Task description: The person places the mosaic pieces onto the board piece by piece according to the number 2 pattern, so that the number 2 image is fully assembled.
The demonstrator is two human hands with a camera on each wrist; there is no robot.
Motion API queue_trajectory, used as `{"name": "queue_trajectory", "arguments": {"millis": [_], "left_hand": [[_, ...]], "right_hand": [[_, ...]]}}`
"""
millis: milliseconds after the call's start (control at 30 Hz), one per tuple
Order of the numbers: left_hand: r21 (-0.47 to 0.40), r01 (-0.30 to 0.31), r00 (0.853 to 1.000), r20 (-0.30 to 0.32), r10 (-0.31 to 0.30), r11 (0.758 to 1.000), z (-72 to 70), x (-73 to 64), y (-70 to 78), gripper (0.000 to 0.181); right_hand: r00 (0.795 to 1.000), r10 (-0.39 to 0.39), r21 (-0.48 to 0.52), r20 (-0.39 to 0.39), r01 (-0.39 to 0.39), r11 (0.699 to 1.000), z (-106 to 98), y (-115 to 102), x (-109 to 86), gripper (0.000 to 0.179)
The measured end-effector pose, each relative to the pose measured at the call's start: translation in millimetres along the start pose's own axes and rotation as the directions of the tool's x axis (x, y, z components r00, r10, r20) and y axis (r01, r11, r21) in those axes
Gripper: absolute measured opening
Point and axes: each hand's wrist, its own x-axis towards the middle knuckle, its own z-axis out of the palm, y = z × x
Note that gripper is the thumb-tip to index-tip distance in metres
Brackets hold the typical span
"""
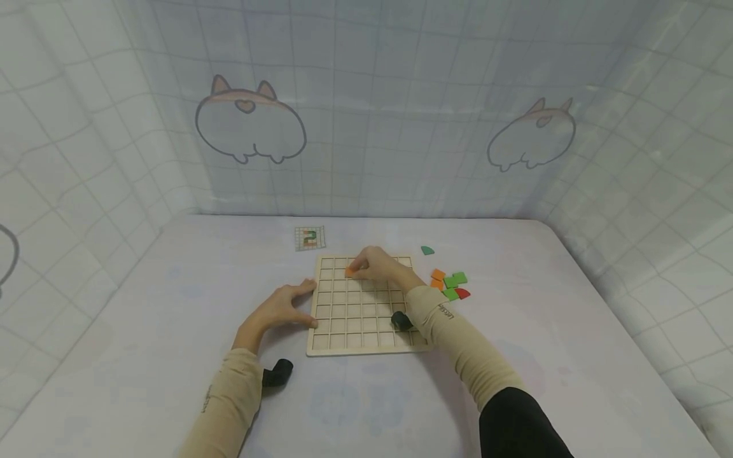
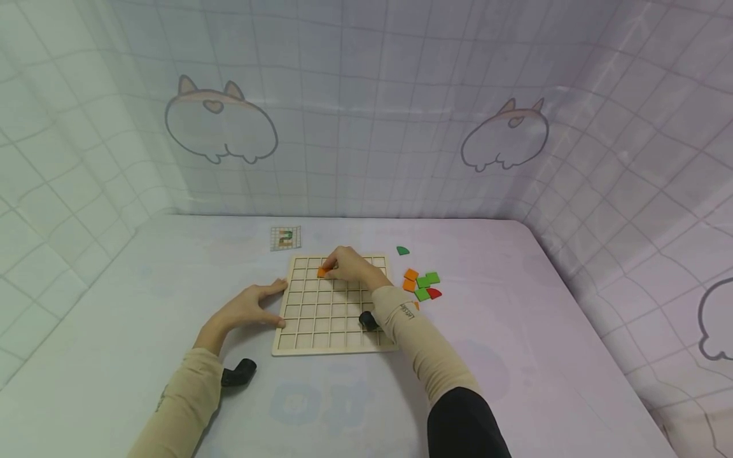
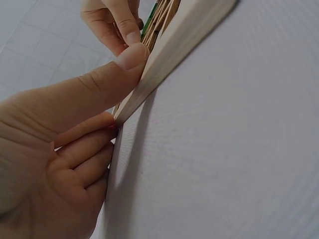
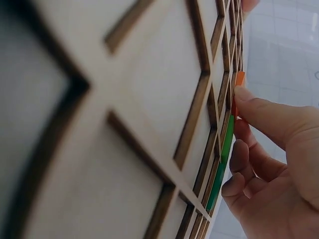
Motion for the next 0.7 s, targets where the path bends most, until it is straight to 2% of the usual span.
{"name": "queue_trajectory", "arguments": {"millis": [467, 567, 700], "left_hand": [[0.023, -0.004, 1.000, -0.008, 0.004, 1.000, 3.0, 3.0, -3.0, 0.094], [0.029, 0.006, 1.000, -0.006, -0.006, 1.000, 3.0, 2.2, -2.1, 0.095], [0.037, 0.005, 1.000, -0.009, -0.005, 0.999, 3.2, 1.4, -1.4, 0.095]], "right_hand": [[1.000, -0.006, -0.043, 0.000, 0.006, 0.999, -1.7, -3.9, -4.3, 0.025], [0.996, -0.086, -0.080, 0.023, 0.087, 0.993, -0.6, -4.2, -4.4, 0.031], [0.969, -0.243, -0.123, 0.044, 0.246, 0.961, 2.7, -1.6, -2.6, 0.027]]}}
